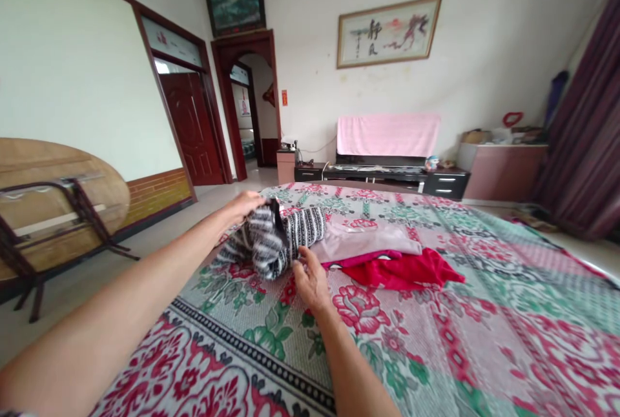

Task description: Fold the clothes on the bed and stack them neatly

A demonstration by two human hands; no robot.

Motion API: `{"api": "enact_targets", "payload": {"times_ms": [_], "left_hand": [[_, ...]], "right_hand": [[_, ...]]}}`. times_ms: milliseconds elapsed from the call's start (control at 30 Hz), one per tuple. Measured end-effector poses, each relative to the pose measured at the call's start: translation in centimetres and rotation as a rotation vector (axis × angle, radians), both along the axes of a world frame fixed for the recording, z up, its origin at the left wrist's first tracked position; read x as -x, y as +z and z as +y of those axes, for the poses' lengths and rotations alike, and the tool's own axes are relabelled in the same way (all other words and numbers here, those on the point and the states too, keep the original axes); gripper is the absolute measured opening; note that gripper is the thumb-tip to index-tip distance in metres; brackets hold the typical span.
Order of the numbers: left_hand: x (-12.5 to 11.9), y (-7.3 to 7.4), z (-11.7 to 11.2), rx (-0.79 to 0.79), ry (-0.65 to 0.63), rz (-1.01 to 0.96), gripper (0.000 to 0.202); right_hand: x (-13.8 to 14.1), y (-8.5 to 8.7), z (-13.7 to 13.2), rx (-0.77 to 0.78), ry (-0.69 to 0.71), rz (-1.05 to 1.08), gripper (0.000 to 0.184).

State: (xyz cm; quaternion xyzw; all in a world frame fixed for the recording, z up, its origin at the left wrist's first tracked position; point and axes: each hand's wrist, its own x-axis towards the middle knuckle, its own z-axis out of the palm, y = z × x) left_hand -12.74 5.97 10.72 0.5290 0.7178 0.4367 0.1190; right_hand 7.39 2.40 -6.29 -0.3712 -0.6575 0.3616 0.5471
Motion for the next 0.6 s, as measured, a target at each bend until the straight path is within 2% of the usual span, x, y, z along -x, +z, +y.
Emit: {"api": "enact_targets", "payload": {"times_ms": [67,133,167,233,267,333,400,467,500,600], "left_hand": [[0.8,3.9,2.2,-0.175,0.148,0.008,0.028],[2.5,6.8,3.2,-0.335,0.293,0.021,0.037],[3.6,7.6,3.3,-0.472,0.384,0.042,0.038],[5.9,7.5,2.6,-0.593,0.457,0.108,0.041],[7.0,6.7,1.9,-0.599,0.463,0.135,0.042],[9.1,3.9,0.4,-0.506,0.436,0.238,0.044],[10.9,0.4,-1.3,-0.318,0.440,0.377,0.044],[12.3,-2.9,-2.8,-0.021,0.341,0.545,0.031],[12.7,-4.2,-3.4,0.049,0.297,0.564,0.022],[13.5,-6.6,-4.7,0.222,0.230,0.613,0.016]], "right_hand": [[0.8,-0.2,-0.2,-0.186,0.104,-0.152,0.047],[2.0,-0.2,-0.3,-0.311,0.174,-0.243,0.051],[2.7,-0.1,-0.3,-0.335,0.186,-0.273,0.052],[3.8,0.1,-0.5,-0.339,0.185,-0.346,0.050],[4.2,0.3,-0.7,-0.339,0.189,-0.398,0.047],[4.7,0.6,-1.1,-0.348,0.211,-0.511,0.037],[4.7,0.8,-1.5,-0.356,0.223,-0.579,0.025],[4.5,0.9,-1.6,-0.357,0.221,-0.582,0.016],[4.4,1.0,-1.6,-0.359,0.218,-0.573,0.015],[4.3,0.9,-1.6,-0.372,0.214,-0.563,0.014]]}}
